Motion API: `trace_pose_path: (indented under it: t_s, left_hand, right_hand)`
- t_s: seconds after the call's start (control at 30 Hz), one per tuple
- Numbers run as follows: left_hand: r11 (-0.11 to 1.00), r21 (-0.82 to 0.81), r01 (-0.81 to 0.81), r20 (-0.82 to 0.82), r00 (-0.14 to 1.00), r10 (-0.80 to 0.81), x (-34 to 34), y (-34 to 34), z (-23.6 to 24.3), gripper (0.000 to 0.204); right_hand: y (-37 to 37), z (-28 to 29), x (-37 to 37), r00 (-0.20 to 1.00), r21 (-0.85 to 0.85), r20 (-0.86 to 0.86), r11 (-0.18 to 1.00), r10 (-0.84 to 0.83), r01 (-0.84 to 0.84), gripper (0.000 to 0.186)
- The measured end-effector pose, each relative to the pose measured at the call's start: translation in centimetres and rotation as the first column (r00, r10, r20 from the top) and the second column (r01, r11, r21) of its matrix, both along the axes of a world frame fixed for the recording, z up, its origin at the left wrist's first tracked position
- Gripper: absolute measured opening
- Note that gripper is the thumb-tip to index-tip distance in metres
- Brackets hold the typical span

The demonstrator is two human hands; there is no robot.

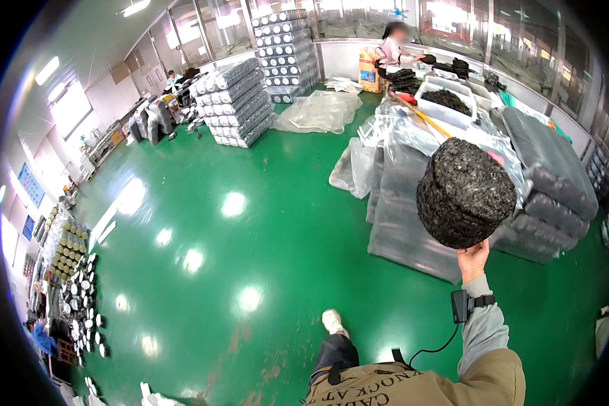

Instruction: The person walks through a warehouse carrying a plastic bag, then uses a yellow utility knife to open a large package of dark, round compressed seaweed cakes. They remove the cakes and place them one by one onto a digital scale to weigh them, stacking the weighed cakes on the table.

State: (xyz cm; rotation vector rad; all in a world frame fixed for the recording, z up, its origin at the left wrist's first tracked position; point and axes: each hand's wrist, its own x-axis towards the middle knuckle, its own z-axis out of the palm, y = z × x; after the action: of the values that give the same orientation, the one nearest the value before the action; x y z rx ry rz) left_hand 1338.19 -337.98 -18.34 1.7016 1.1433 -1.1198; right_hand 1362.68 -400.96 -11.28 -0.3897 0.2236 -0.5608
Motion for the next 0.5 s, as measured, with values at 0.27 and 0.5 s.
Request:
trace_pose_path:
  t_s: [0.27, 0.5]
  left_hand:
    - [0.249, 0.552, 0.796, 0.162, 0.190, -0.968, 47.1, -3.9, -7.6, 0.031]
    - [0.350, 0.634, 0.690, 0.614, -0.174, -0.770, 85.1, -22.3, 4.3, 0.029]
  right_hand:
    - [-3.9, -1.3, 29.0, 0.993, 0.009, 0.047, 0.994, -0.105, 0.105, 0.035]
    - [-8.8, -2.9, 51.8, 0.977, 0.114, 0.032, 0.972, -0.209, 0.204, 0.045]
